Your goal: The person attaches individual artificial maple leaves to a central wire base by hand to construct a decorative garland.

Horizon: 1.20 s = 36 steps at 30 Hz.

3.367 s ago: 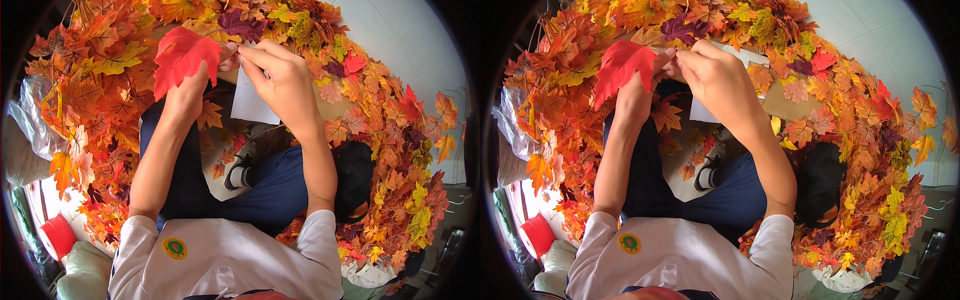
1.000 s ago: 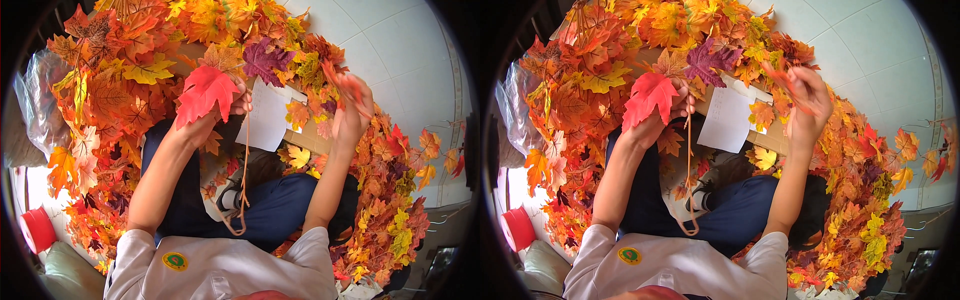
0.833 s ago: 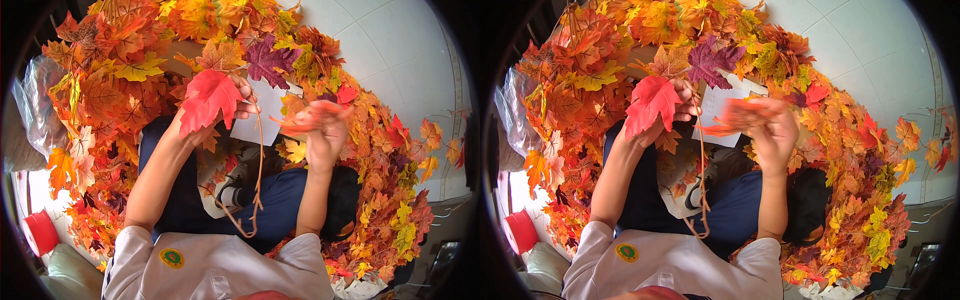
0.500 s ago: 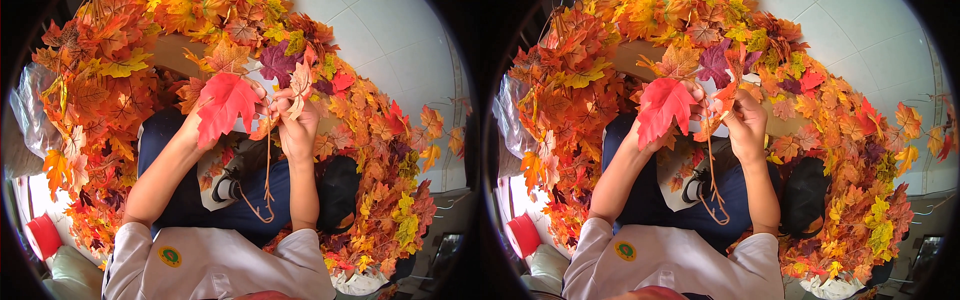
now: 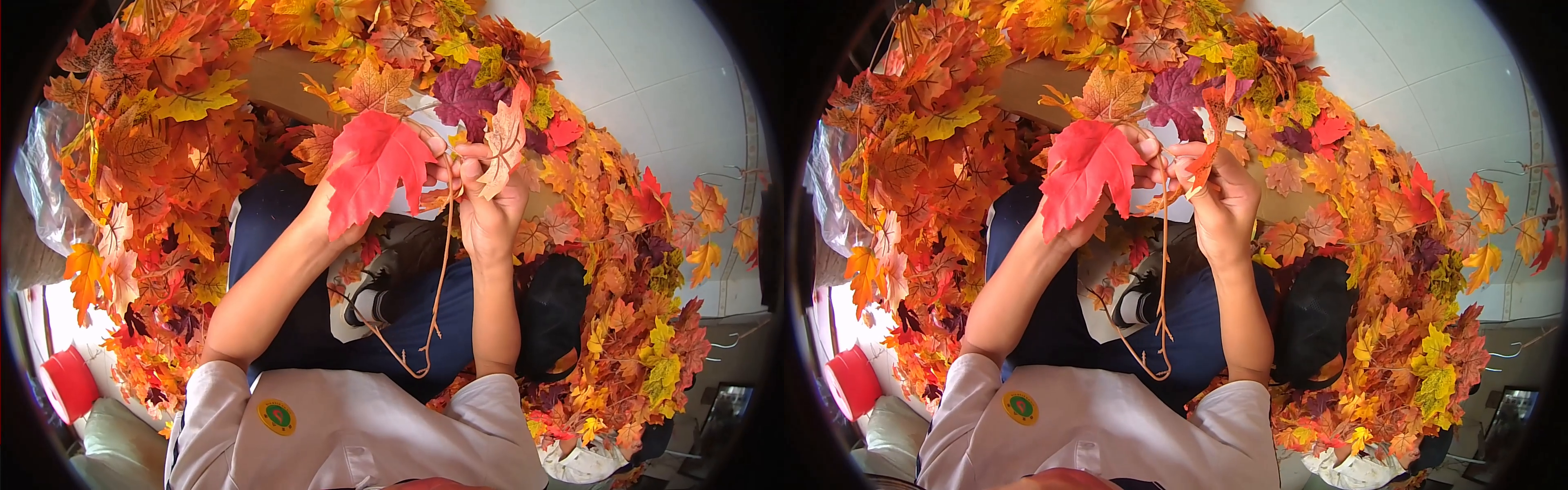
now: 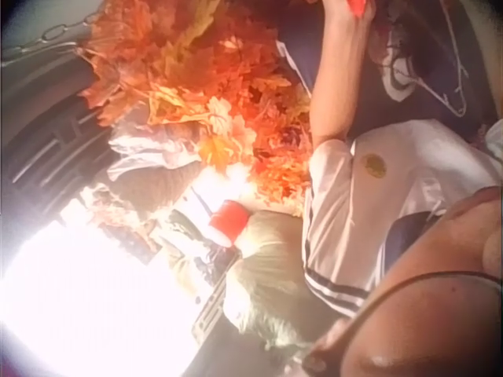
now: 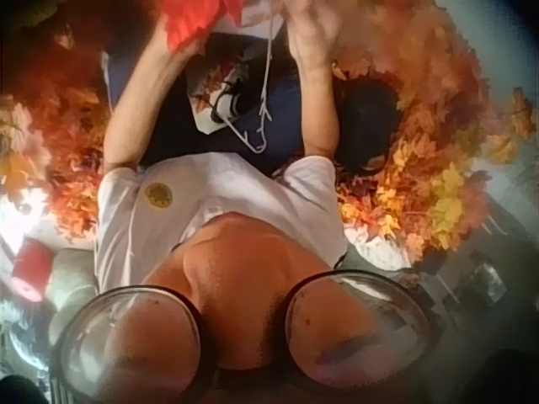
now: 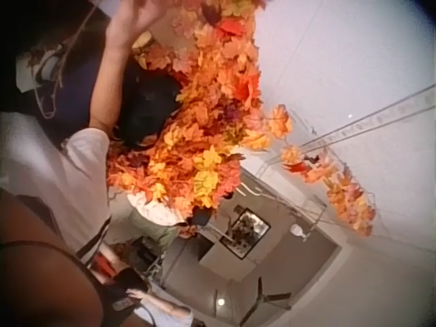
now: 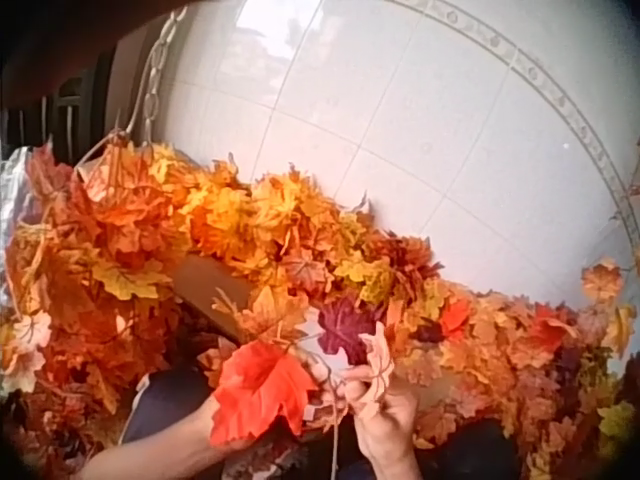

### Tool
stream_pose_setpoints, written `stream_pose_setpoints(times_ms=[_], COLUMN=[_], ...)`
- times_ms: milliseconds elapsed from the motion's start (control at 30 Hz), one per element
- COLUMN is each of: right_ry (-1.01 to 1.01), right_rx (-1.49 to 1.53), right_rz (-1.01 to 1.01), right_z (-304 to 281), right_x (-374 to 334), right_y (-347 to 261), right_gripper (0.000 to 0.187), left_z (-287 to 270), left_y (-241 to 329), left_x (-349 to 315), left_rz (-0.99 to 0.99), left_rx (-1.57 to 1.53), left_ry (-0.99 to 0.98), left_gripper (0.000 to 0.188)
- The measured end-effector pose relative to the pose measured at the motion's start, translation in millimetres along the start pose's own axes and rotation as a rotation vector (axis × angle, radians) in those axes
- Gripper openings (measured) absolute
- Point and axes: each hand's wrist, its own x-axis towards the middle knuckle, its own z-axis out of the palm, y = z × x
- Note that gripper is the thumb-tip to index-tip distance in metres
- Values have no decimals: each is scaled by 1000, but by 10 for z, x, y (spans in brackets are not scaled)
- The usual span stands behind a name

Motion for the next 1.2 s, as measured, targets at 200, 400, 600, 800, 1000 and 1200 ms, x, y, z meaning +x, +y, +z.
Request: stream_pose_setpoints(times_ms=[200,400,600,800,1000,1200], right_ry=[17,4,87,87,107,100], right_rx=[34,-6,-53,-289,-131,-118], right_rz=[-23,-12,-36,-103,-69,-20], right_z=[31,20,95,75,123,166], right_x=[-3,2,3,12,-66,-88], right_y=[-13,-18,-29,-38,31,47], right_gripper=[18,19,15,18,22,22], left_z=[10,-40,-65,-14,-11,-30], left_y=[17,4,30,107,135,167], left_x=[-20,-9,-64,-67,-130,-122], left_rz=[24,13,83,156,121,176], left_rx=[-23,-13,41,275,158,162], left_ry=[-11,-20,-53,-146,-135,-143], left_gripper=[18,19,21,21,26,17])
